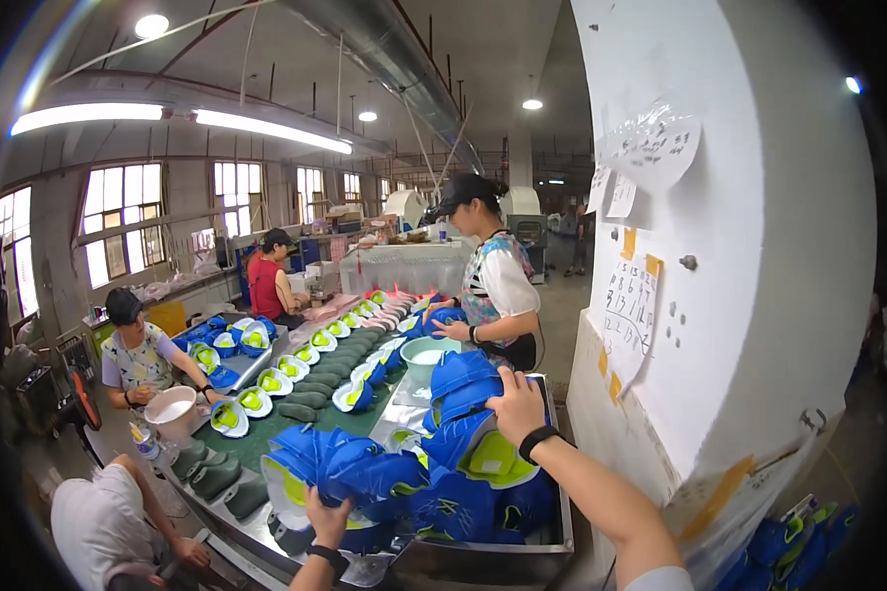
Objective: Preparing blue shoe uppers by inserting white reinforcement components into the heel/collar area in a factory environment.
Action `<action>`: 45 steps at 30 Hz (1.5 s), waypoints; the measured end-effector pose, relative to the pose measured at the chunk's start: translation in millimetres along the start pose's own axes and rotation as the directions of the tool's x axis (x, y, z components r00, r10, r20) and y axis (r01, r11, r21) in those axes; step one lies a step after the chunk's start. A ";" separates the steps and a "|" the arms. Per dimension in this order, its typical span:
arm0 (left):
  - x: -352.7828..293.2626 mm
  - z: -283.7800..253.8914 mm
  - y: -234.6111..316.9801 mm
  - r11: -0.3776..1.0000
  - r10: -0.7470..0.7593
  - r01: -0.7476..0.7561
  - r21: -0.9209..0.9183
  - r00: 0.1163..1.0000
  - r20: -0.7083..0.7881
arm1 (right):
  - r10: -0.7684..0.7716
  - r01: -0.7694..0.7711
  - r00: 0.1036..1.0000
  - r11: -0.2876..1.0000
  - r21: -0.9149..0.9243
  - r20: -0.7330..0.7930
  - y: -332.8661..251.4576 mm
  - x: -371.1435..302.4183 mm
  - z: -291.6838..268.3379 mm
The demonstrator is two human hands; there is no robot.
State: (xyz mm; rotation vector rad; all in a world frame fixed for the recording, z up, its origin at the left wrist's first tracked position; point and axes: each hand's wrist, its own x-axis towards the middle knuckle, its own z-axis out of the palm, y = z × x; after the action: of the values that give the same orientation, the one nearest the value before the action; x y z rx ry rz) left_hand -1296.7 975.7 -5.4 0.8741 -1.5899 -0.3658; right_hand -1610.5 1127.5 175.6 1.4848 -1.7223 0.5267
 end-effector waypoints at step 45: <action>84.8 149.1 -134.9 0.993 -0.121 0.046 0.113 0.268 0.956 | -0.249 0.073 0.371 0.968 0.239 0.895 55.2 64.3 302.4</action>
State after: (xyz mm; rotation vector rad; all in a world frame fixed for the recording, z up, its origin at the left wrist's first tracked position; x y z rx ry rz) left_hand -1392.6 790.6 -69.8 0.7934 -2.7301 -1.1092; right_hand -1751.6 875.5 52.3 2.2950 -2.3229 -0.4508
